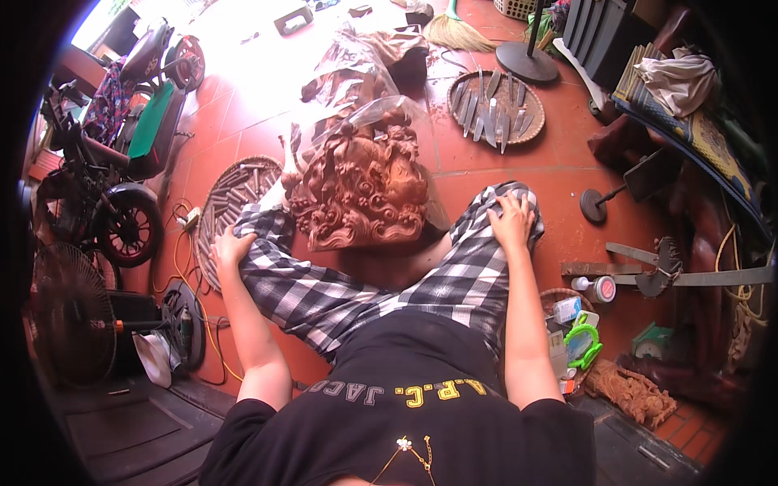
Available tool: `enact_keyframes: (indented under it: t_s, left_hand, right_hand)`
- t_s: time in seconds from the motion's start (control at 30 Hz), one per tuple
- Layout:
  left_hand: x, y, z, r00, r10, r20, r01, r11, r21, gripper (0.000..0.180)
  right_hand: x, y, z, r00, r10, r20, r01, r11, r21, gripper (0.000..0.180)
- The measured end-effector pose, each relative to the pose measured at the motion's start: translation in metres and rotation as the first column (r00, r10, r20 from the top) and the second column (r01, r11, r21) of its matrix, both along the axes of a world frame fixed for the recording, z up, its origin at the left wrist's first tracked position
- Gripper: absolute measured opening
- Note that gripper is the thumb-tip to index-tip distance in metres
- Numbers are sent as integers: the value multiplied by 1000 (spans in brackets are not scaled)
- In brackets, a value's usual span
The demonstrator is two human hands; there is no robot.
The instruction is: The person carves a large wooden sculpture using a rotary tool and a chisel. They switch between tools to refine details and brush away debris from the intricate surface.
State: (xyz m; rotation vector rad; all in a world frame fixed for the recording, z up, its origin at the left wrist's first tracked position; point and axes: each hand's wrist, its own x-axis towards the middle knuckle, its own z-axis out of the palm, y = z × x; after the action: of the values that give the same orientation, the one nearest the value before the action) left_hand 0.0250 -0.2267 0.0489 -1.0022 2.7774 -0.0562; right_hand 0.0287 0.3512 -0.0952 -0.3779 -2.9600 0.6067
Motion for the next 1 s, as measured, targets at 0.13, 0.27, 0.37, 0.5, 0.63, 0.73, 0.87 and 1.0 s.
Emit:
enact_keyframes:
  t_s: [0.13, 0.27, 0.37, 0.5, 0.63, 0.73, 0.87, 1.0]
  left_hand:
    - [46, 1, 47, 984, -123, -130, 132, 989, 67, 80]
    - [96, 24, 117, 845, -297, -444, 385, 915, 120, 57]
    - [108, 40, 150, 751, -354, -558, 508, 849, 144, 41]
    - [94, 35, 154, 607, -366, -706, 778, 455, 434, 42]
    - [83, 35, 136, 632, -229, -740, 775, 180, 606, 43]
    - [70, 42, 141, 675, -204, -709, 737, 157, 657, 42]
    - [44, 63, 134, 662, -240, -710, 745, 101, 660, 39]
    - [25, 70, 125, 580, -319, -750, 809, 123, 574, 41]
  right_hand:
    - [1, 61, 0, 965, 159, -208, -207, 949, -236, 28]
    - [1, 99, 43, 995, 4, -104, -44, 923, -383, 27]
    - [2, 108, 73, 997, -22, -79, -25, 832, -554, 26]
    - [0, 104, 125, 989, -48, -137, -43, 804, -593, 25]
    - [-2, 92, 177, 965, 44, -258, -194, 784, -589, 24]
    - [-1, 77, 220, 938, 124, -324, -302, 754, -584, 23]
    - [3, 43, 298, 866, 256, -429, -445, 786, -429, 25]
    - [2, 3, 358, 769, 428, -475, -594, 754, -281, 25]
